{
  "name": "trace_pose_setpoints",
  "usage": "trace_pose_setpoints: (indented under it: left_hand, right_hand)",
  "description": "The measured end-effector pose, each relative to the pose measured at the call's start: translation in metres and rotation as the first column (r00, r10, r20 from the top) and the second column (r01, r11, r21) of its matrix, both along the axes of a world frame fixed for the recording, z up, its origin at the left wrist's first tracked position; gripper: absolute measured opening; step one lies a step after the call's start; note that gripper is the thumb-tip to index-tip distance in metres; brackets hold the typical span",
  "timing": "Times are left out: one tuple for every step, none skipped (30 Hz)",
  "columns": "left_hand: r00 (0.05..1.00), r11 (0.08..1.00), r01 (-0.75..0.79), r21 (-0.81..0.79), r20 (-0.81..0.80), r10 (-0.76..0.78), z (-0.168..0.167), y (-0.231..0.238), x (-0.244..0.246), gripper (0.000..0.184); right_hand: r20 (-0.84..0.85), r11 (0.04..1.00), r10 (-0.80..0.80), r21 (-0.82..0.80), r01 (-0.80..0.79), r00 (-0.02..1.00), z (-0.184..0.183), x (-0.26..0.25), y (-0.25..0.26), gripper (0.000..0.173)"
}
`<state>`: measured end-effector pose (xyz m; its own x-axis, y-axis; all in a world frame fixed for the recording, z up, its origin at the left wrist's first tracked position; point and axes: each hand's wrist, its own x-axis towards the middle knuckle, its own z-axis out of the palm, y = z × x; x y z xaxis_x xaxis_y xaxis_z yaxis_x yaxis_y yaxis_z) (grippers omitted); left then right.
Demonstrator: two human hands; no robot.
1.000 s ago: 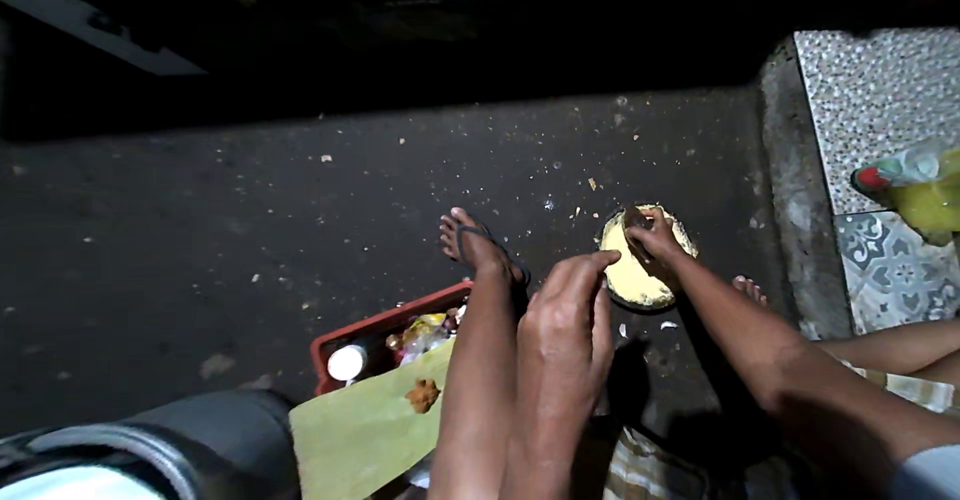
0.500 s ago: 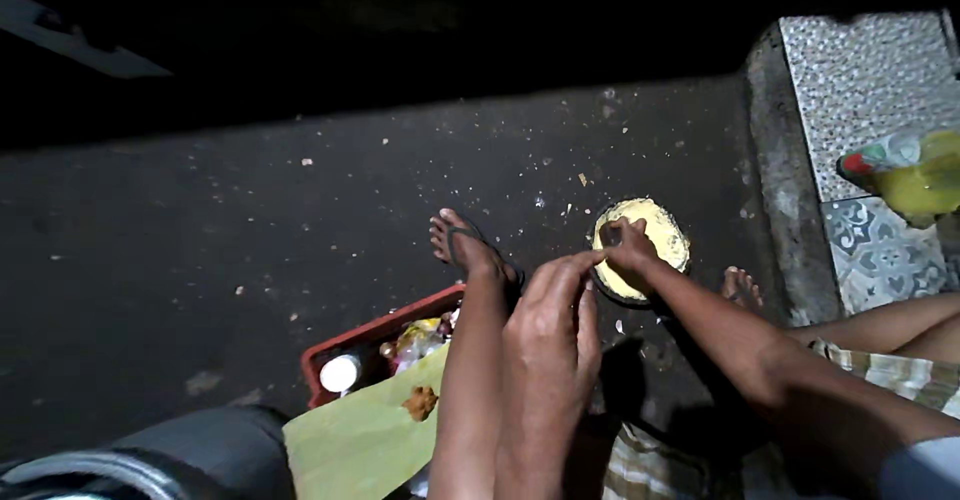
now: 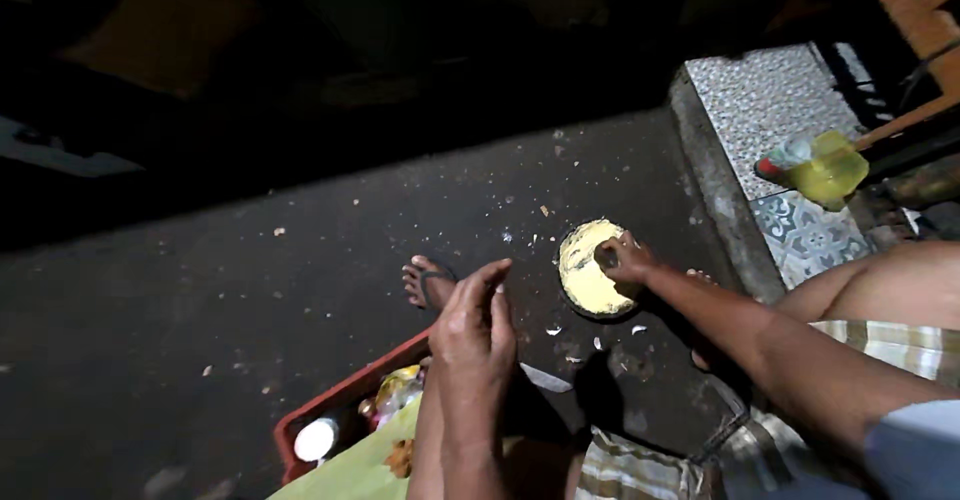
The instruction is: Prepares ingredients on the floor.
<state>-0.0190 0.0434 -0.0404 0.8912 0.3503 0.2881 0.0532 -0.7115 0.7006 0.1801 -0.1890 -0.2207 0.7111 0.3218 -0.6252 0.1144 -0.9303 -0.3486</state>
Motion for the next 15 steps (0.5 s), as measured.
trace_pose_setpoints:
  left_hand:
    - [1.0, 1.0, -0.004, 0.008, 0.004, 0.004, -0.001, 0.0, 0.002, 0.031]
    - [1.0, 1.0, -0.011, 0.013, 0.006, 0.011, -0.002, -0.002, 0.003, 0.032]
    - [1.0, 1.0, -0.017, 0.013, -0.001, 0.017, -0.003, -0.003, 0.004, 0.032]
    - [1.0, 1.0, -0.023, 0.012, -0.011, 0.023, -0.005, -0.005, 0.003, 0.031]
    - [0.999, 1.0, -0.026, 0.008, -0.024, 0.027, -0.006, -0.006, 0.002, 0.031]
    - [0.999, 1.0, -0.027, 0.007, -0.035, 0.027, -0.007, -0.006, -0.001, 0.031]
    - [0.999, 1.0, -0.021, 0.007, -0.042, 0.021, -0.006, -0.006, -0.002, 0.031]
    - [0.999, 1.0, -0.015, 0.005, -0.038, 0.015, -0.006, -0.007, -0.002, 0.031]
    - [1.0, 1.0, -0.01, 0.003, -0.023, 0.01, -0.007, -0.007, -0.001, 0.032]
    - [1.0, 1.0, -0.008, 0.0, -0.009, 0.008, -0.008, -0.006, 0.001, 0.032]
    - [1.0, 1.0, -0.015, -0.007, -0.006, 0.015, -0.009, -0.006, 0.003, 0.032]
    - [1.0, 0.999, -0.028, -0.015, -0.009, 0.028, -0.01, -0.006, 0.005, 0.032]
    - [0.999, 0.999, -0.045, -0.028, -0.015, 0.044, -0.012, -0.006, 0.007, 0.033]
    - [0.998, 0.997, -0.062, -0.046, -0.022, 0.062, -0.015, -0.007, 0.008, 0.033]
    - [0.996, 0.995, -0.08, -0.063, -0.033, 0.078, -0.017, -0.008, 0.009, 0.032]
  right_hand:
    - [0.025, 0.999, 0.047, -0.025, -0.046, 0.999, 0.0, -0.007, -0.003, 0.067]
    - [0.038, 0.995, 0.087, -0.055, -0.085, 0.995, -0.003, -0.013, -0.006, 0.067]
    - [0.039, 0.991, 0.115, -0.08, -0.112, 0.993, -0.007, -0.019, -0.01, 0.068]
    - [0.042, 0.987, 0.134, -0.092, -0.13, 0.99, -0.011, -0.024, -0.014, 0.068]
    - [0.037, 0.985, 0.148, -0.093, -0.145, 0.988, -0.016, -0.03, -0.019, 0.069]
    - [0.024, 0.983, 0.163, -0.085, -0.16, 0.986, -0.019, -0.036, -0.024, 0.07]
    - [0.015, 0.982, 0.178, -0.07, -0.177, 0.984, -0.02, -0.041, -0.029, 0.071]
    - [0.012, 0.981, 0.189, -0.057, -0.188, 0.982, -0.02, -0.045, -0.036, 0.072]
    - [0.006, 0.981, 0.186, -0.051, -0.185, 0.983, -0.018, -0.048, -0.042, 0.073]
    - [-0.002, 0.985, 0.166, -0.047, -0.166, 0.986, -0.014, -0.049, -0.046, 0.073]
    - [-0.008, 0.988, 0.147, -0.042, -0.148, 0.989, -0.01, -0.049, -0.048, 0.071]
    - [-0.007, 0.992, 0.124, -0.03, -0.124, 0.992, -0.004, -0.05, -0.051, 0.068]
    - [-0.002, 0.996, 0.089, -0.012, -0.089, 0.996, 0.002, -0.05, -0.055, 0.063]
    - [0.011, 0.999, 0.043, 0.017, -0.043, 0.999, 0.008, -0.049, -0.06, 0.058]
    - [0.017, 0.999, -0.01, 0.043, 0.009, 1.0, 0.014, -0.049, -0.065, 0.053]
